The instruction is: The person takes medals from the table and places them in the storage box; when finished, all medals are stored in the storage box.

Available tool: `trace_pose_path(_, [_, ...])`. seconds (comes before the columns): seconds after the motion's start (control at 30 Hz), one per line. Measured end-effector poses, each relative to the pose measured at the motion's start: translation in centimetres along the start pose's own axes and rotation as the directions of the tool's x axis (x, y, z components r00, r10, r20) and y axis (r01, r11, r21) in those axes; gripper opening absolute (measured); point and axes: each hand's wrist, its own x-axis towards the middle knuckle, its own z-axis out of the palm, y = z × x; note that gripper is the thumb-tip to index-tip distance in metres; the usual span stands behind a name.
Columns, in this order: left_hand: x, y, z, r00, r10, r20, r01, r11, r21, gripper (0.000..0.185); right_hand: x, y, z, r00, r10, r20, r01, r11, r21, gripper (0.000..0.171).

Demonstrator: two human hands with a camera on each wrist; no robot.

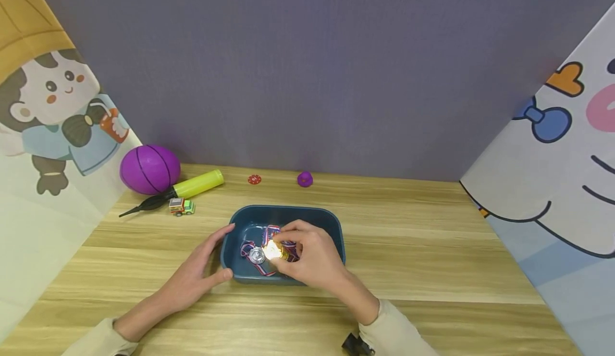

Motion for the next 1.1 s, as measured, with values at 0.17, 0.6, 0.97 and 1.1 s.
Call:
trace_pose_path(0.17, [0.0,0.0,0.0,1.0,0.001,0.003,-0.001,1.0,0.001,0.09,0.6,-0.1,1.1,0.998,0.024,0.066,-0.022,0.999,-0.04,0.031])
trace_pose_path(0.6, [0.0,0.1,-0.1,1.0,-0.009,0.008,0.009,1.0,0.005,0.091,1.1,0.1,1.7,0.994,0.0,0.111,0.022,0.981,-0.192,0.029])
trace_pose_path(0.97, [0.0,0.0,-0.1,1.0,-0.013,0.011,0.013,1.0,0.005,0.092,1.7,0.5,2.0,0.976,0.002,0.216,0.054,0.967,-0.251,0.026])
trace_pose_path(1.1, [0.0,0.0,0.0,1.0,-0.006,0.01,0.006,1.0,0.007,0.091,1.6,0.5,1.8,0.974,0.001,0.225,0.055,0.968,-0.243,0.032])
